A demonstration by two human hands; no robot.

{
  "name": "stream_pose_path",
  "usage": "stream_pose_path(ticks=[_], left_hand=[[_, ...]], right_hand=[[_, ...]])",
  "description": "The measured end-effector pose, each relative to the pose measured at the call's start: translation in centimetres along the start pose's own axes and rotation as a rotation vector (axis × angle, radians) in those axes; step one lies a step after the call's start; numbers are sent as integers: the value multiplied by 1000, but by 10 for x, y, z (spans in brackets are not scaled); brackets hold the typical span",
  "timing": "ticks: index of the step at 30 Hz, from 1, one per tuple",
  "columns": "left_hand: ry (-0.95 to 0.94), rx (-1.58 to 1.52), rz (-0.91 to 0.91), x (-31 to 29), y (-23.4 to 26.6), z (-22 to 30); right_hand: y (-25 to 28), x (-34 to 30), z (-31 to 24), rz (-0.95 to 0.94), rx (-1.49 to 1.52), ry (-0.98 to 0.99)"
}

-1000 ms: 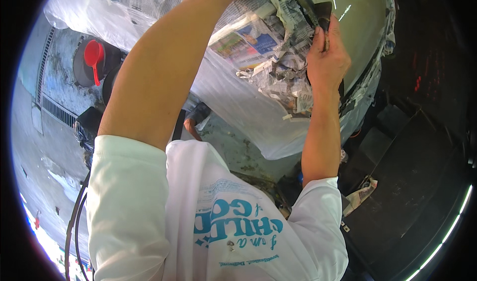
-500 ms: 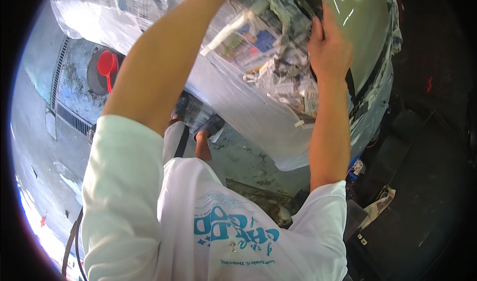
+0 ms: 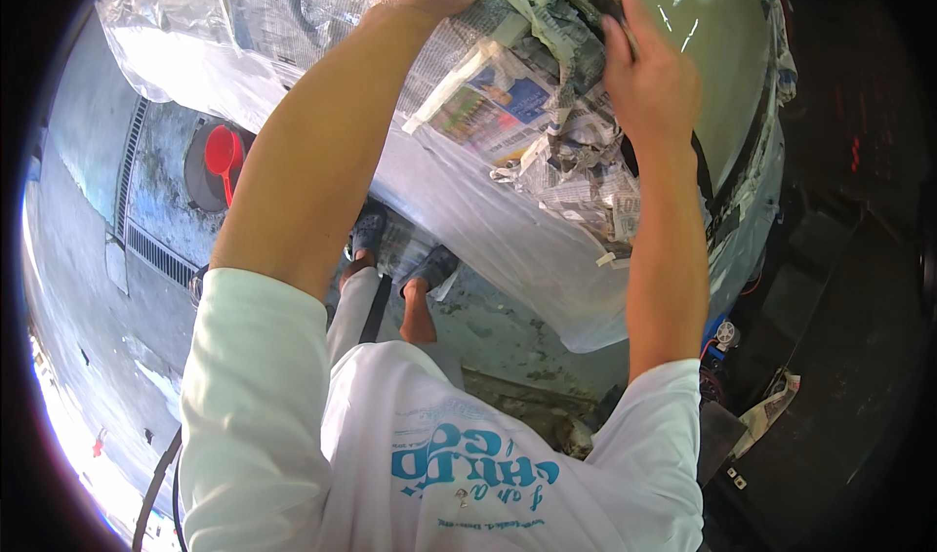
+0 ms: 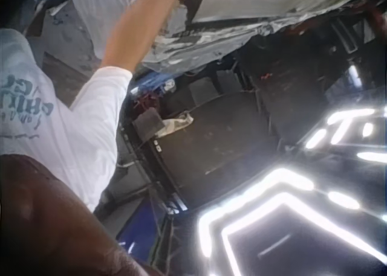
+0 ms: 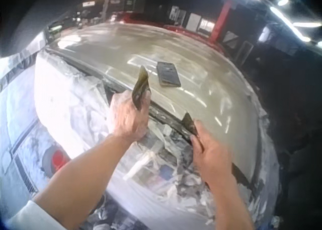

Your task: The person applies body filler to a car hood using a spreader and a sanding block. They repeatedly spread the filler over the surface and sand it down, occasionally dipping the sanding block into a bucket of water.

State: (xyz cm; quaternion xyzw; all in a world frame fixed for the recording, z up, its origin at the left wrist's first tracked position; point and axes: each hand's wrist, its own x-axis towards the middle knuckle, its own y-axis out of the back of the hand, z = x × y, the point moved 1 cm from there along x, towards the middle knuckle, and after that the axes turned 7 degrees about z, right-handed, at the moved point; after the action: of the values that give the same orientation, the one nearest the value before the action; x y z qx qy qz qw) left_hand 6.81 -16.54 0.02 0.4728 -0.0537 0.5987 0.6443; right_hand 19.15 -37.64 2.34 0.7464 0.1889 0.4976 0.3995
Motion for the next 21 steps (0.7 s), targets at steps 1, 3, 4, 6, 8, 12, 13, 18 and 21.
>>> stream_pose_path(ticks=[1, 3, 4, 6, 8, 12, 13, 18, 21], left_hand=[[23, -29, 14, -1, 3, 3], [15, -83, -53, -1, 7, 2], [14, -103, -80, 1, 8, -1], [-14, -79, -6, 1, 5, -4], [-12, -88, 25, -7, -4, -8], [6, -104, 17, -8, -12, -10], [6, -96, 9, -8, -10, -9], [16, -87, -42, -3, 0, -2], [1, -98, -48, -2, 6, 0]], right_hand=[[0, 1, -2, -18, 34, -21], [1, 5, -5, -44, 95, -65], [3, 1, -2, -61, 85, -111], [15, -22, 11, -100, 55, -209], [26, -36, 13, -53, 93, -316], [30, -36, 12, 49, 147, -303], [26, -34, 13, 63, 161, -240], [22, -8, -6, -180, 355, -404], [26, 20, -27, -240, 195, -296]])
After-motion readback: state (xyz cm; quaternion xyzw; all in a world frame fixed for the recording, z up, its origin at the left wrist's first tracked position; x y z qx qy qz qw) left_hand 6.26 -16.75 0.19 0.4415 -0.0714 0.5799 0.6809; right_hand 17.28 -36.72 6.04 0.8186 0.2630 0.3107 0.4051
